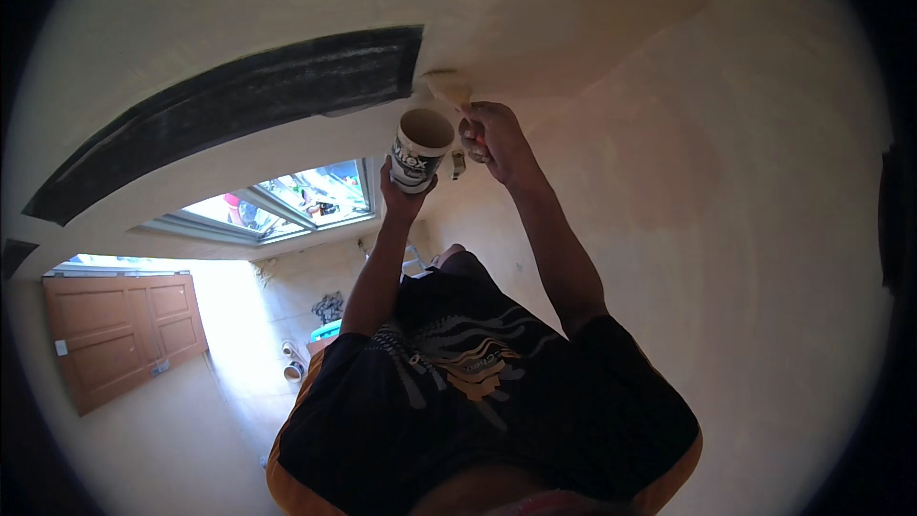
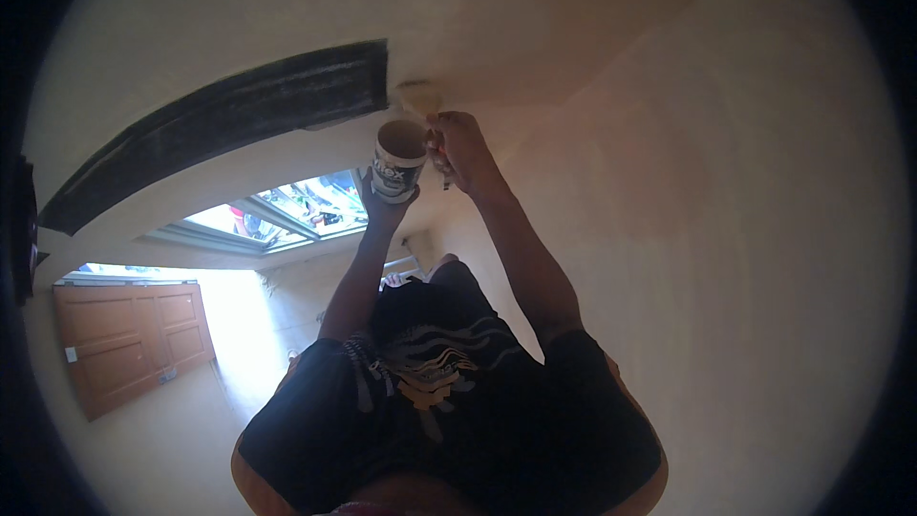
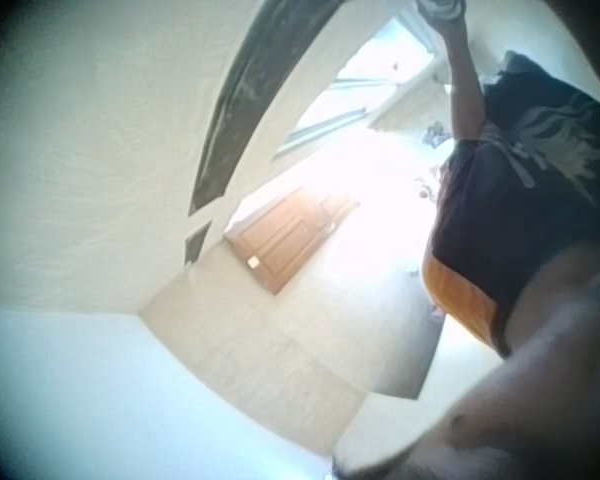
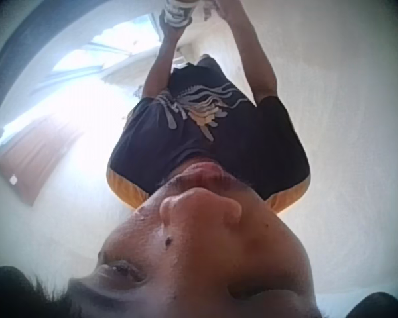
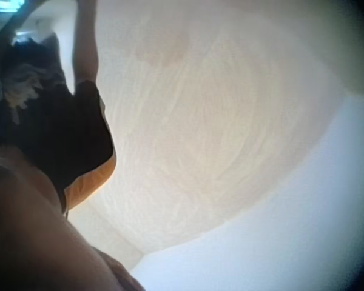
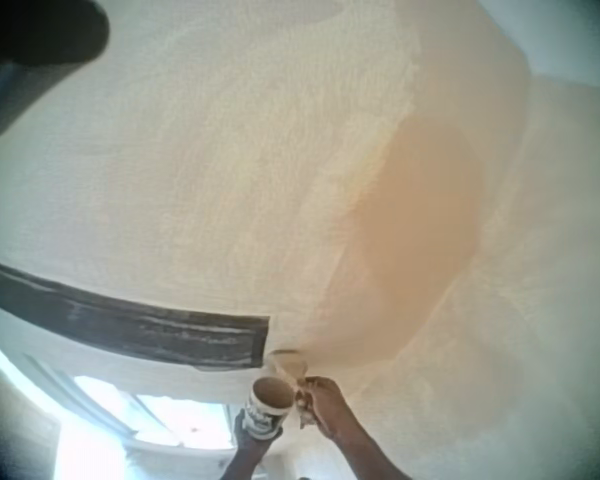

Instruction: The person paints a ceiling using a paintbrush and a small container of paint. They repeatedly dip the brush into the container and apply paint to the ceiling surface in a room with a skylight and a wooden door.

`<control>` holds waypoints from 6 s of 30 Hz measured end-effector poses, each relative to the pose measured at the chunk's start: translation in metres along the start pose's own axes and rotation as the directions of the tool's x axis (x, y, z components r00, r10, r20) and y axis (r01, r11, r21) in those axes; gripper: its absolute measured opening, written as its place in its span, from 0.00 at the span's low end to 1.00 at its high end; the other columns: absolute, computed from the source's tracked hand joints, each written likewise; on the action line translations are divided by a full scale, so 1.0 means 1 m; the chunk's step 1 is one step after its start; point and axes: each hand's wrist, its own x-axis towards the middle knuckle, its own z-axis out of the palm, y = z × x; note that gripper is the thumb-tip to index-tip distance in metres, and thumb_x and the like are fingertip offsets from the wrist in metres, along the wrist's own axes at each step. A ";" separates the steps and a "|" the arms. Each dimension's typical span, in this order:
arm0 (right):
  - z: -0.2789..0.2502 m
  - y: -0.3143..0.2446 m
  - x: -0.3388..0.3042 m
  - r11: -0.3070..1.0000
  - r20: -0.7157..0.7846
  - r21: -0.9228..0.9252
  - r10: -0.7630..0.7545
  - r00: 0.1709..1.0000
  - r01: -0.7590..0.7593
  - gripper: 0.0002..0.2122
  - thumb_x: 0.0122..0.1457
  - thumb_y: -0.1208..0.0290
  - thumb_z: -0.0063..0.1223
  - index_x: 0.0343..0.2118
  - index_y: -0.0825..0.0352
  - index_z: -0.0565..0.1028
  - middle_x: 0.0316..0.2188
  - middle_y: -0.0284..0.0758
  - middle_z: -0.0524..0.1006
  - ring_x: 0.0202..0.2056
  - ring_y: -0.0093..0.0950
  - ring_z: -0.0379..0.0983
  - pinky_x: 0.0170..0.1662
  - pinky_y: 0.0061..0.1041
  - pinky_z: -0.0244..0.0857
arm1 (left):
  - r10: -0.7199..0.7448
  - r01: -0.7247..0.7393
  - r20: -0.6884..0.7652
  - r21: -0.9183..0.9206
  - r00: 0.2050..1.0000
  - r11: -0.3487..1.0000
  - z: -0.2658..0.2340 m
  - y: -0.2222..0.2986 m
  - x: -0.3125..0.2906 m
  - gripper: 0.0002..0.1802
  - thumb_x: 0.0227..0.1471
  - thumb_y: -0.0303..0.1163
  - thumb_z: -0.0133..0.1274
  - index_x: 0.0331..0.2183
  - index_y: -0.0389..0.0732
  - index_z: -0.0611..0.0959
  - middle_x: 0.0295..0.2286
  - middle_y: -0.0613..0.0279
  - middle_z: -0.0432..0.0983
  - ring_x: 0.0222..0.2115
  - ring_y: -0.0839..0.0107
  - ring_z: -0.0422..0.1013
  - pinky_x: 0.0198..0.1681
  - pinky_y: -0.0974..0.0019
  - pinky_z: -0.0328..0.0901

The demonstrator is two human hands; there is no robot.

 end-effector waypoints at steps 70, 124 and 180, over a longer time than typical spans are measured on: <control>0.019 -0.067 -0.015 0.926 -0.018 -0.020 -0.376 0.926 0.376 0.14 0.68 0.55 0.41 0.30 0.59 0.66 0.17 0.22 0.60 0.14 0.13 0.51 0.15 0.16 0.42 | -0.122 0.112 0.126 0.085 0.984 0.990 -0.013 -0.033 -0.007 0.38 0.48 0.55 0.52 0.57 0.46 0.67 0.49 0.53 0.70 0.48 0.56 0.68 0.46 0.47 0.66; 0.002 0.054 0.002 0.174 0.032 -0.894 -0.895 0.446 0.413 0.24 0.57 0.78 0.51 0.59 0.63 0.68 0.19 0.41 0.67 0.17 0.35 0.66 0.22 0.35 0.62 | -0.346 0.345 0.044 -0.250 0.937 0.905 -0.077 -0.072 -0.002 0.39 0.51 0.62 0.45 0.57 0.47 0.68 0.52 0.55 0.69 0.51 0.56 0.66 0.49 0.43 0.62; -0.024 0.021 0.063 0.595 -0.197 -0.594 -0.760 0.619 0.542 0.15 0.70 0.59 0.40 0.32 0.67 0.67 0.18 0.29 0.65 0.22 0.19 0.61 0.23 0.22 0.57 | -0.205 0.189 0.074 0.178 0.976 0.966 -0.072 -0.058 -0.025 0.38 0.55 0.56 0.45 0.59 0.43 0.64 0.55 0.50 0.67 0.54 0.54 0.67 0.54 0.43 0.63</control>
